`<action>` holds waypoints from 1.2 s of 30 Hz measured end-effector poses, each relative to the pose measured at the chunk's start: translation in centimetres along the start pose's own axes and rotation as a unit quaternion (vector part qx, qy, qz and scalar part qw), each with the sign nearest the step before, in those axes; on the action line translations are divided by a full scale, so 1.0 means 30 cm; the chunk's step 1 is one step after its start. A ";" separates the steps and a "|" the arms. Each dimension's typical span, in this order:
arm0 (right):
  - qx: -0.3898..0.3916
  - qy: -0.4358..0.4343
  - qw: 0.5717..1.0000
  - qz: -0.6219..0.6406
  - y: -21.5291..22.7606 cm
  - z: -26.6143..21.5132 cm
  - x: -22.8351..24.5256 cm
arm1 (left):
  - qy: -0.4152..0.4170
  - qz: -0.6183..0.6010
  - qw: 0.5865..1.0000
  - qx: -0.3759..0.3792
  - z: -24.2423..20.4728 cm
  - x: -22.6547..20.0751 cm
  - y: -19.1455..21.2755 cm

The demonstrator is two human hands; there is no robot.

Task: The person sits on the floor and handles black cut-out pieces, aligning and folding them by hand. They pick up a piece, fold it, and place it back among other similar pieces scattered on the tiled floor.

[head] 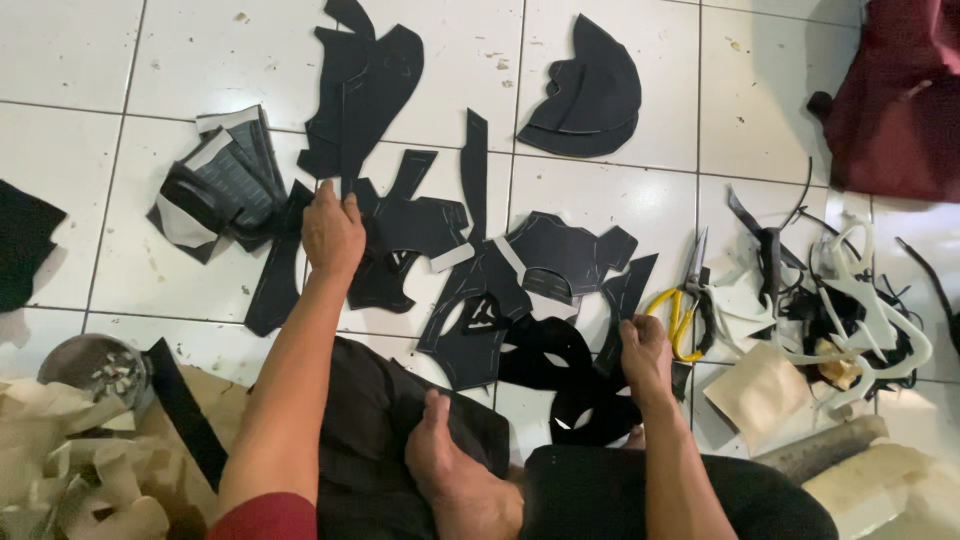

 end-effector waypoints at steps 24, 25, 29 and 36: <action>0.059 -0.043 0.963 0.258 0.042 -0.078 0.137 | -0.034 -0.039 0.998 -0.042 0.304 0.109 -0.157; 0.060 -0.043 0.963 0.258 0.053 -0.088 0.153 | -0.033 -0.038 0.998 -0.042 0.300 0.095 -0.142; 0.075 -0.054 0.978 0.186 0.067 -0.103 0.166 | -0.078 -0.053 0.991 -0.096 0.283 0.072 -0.080; 0.076 -0.040 0.981 0.173 0.066 -0.103 0.158 | -0.131 -0.110 0.980 -0.102 0.189 0.111 -0.029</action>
Point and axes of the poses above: each hand's wrist, its own z-axis towards the middle knuckle, its own y-axis out of the back of the hand, x = y × z, the point moved 2 cm from there along z, towards the middle knuckle, and after that the axes turned 14 degrees about x, right-handed, at the moved point
